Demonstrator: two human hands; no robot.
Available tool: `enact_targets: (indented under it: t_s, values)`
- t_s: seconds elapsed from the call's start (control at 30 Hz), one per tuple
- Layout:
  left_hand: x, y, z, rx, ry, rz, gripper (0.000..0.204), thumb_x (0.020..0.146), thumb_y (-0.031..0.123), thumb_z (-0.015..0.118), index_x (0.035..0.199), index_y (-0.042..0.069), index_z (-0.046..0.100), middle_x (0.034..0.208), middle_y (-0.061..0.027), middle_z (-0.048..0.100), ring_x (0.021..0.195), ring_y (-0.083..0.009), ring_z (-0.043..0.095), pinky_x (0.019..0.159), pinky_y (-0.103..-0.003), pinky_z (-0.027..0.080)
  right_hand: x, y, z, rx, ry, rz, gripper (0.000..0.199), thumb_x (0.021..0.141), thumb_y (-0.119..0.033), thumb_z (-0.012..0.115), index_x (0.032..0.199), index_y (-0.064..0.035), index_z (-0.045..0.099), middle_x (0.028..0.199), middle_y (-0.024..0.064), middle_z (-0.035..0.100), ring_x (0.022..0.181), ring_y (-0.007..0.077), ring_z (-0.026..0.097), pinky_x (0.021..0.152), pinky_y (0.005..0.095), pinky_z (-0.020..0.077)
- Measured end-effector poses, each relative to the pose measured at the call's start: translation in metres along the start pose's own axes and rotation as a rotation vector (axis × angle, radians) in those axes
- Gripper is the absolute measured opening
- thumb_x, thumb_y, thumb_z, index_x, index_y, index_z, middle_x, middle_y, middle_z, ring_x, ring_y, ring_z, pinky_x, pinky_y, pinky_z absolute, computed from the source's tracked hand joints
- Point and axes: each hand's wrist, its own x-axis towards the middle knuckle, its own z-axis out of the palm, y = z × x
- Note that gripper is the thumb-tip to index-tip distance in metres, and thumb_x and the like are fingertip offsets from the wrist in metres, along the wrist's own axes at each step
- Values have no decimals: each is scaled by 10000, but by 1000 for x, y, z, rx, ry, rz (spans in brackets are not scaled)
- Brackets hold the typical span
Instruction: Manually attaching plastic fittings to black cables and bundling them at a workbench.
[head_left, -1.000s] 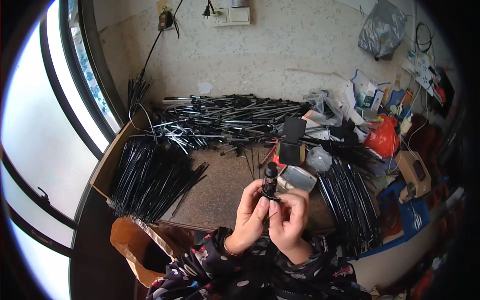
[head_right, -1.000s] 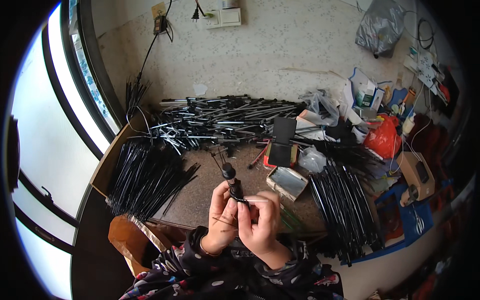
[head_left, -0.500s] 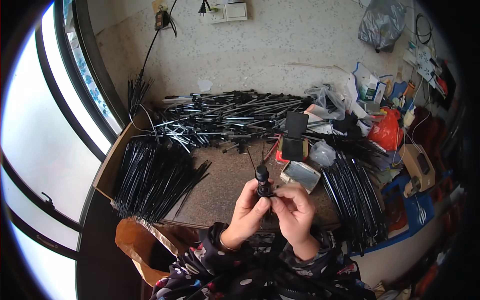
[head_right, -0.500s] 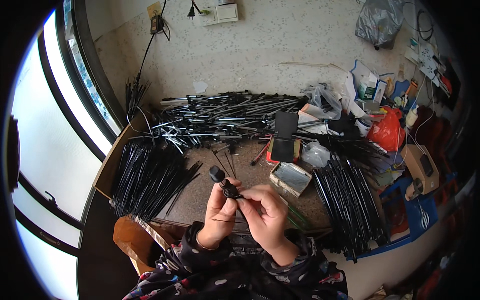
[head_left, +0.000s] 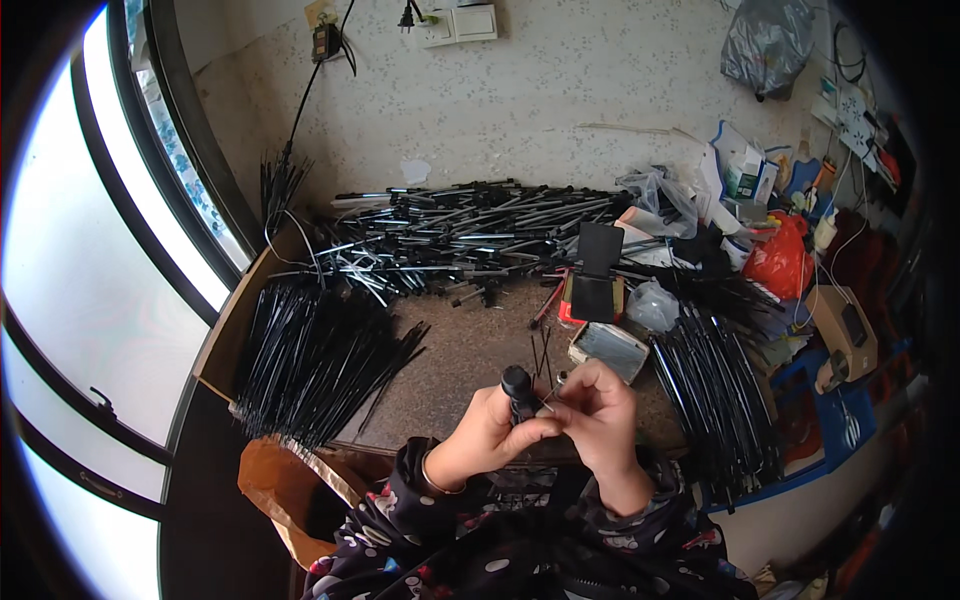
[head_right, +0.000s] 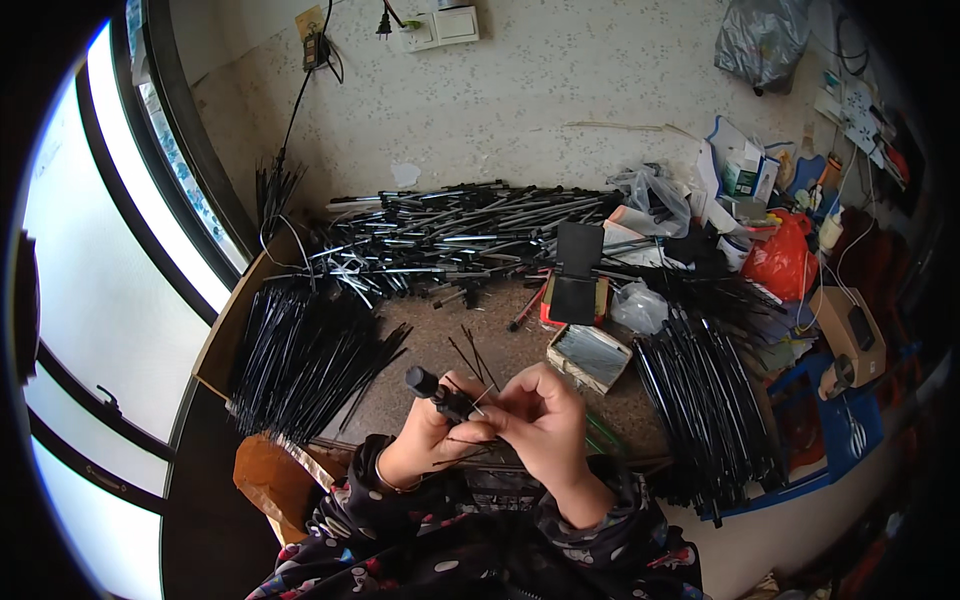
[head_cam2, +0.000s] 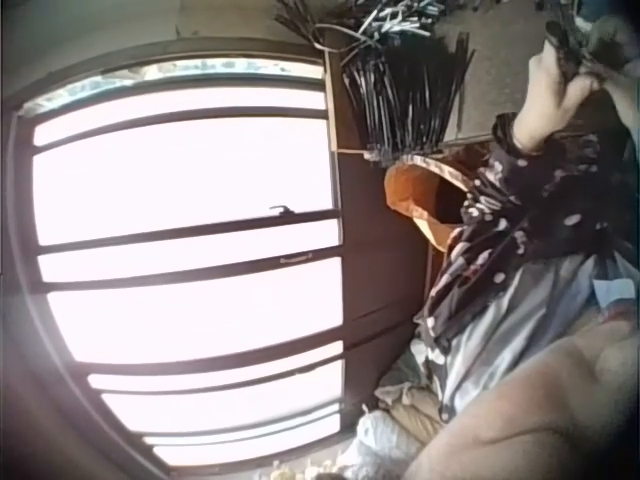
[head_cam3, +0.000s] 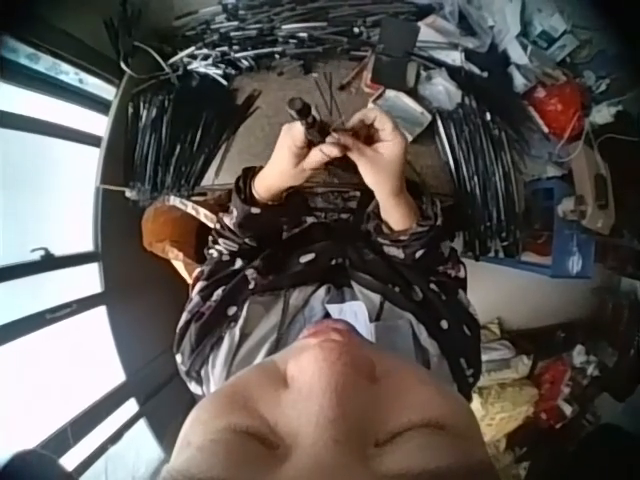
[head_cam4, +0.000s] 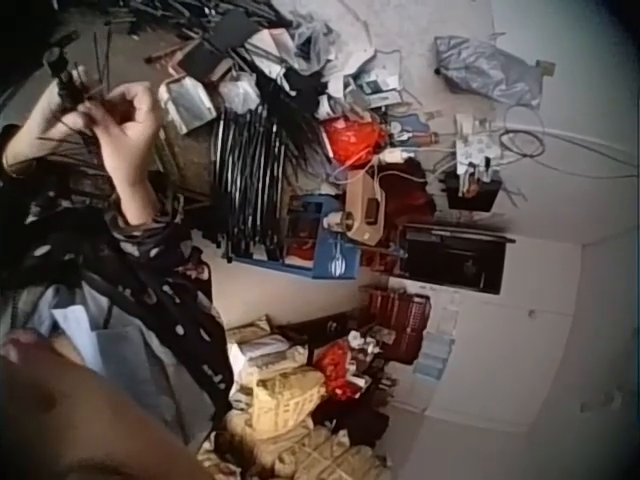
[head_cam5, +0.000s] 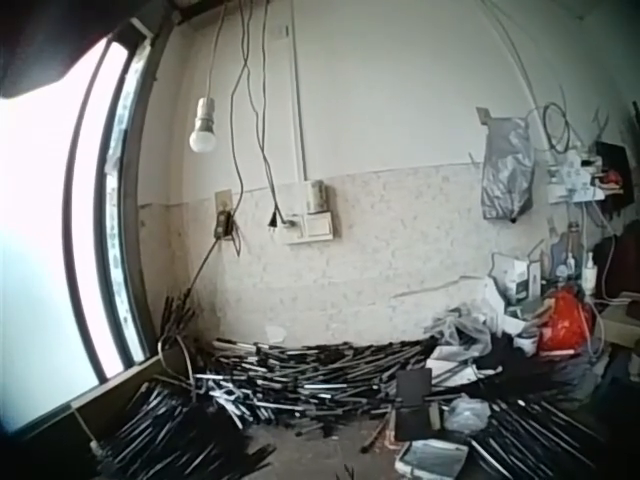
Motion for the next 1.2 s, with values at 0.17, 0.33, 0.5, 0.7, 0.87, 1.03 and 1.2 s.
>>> enact_targets:
  t_s: [0.17,0.33,0.5,0.7,0.87,1.03,1.2]
  values:
    - [8,8,-17,-36,-377,-59,205,822,149,667,908,-4,562,815,-99,621,693,-164,598,647,-265,475,4,-37,3,-148,-104,187,267,706,-54,765,818,-37,523,768,3,557,584,57,494,533,204,404]
    - [7,10,8,-359,-23,-35,195,800,47,636,982,4,583,777,-81,633,702,-120,594,668,-247,483,9,-48,19,-816,122,-481,314,674,-61,765,925,-40,578,728,29,544,617,151,520,570,261,413]
    - [-3,8,19,-277,245,-89,281,765,-2,621,1044,19,594,730,-48,629,679,-97,581,659,-238,484,2,-61,15,-992,-116,-753,378,681,-31,734,1031,-27,593,724,57,558,673,223,547,598,325,437]
    - [14,35,5,123,164,-116,300,778,18,618,1076,25,593,712,-31,620,659,-94,585,612,-240,472,-2,-34,-15,-752,-239,-334,408,714,-26,705,1103,-22,582,840,89,610,751,237,581,653,344,467]
    - [-6,34,-28,-392,485,-75,286,827,167,643,1038,-16,581,651,-58,575,518,-84,485,502,-217,399,-33,-22,-60,-662,-174,-1,444,719,11,677,1146,-29,562,994,155,622,877,290,601,733,369,490]
    - [-7,6,-29,-323,565,-190,225,856,163,604,929,-46,563,542,3,457,452,-83,407,508,-252,396,-94,49,-104,-1547,-127,137,442,777,-24,623,1207,-63,528,1187,187,491,1099,313,495,836,401,436]
    - [-3,-2,-26,-426,445,-226,230,844,183,626,894,-35,571,554,-9,486,464,-82,428,501,-240,383,-115,78,-112,-1153,-326,544,460,806,-103,596,1253,-90,485,1165,147,426,1129,305,437,857,383,394]
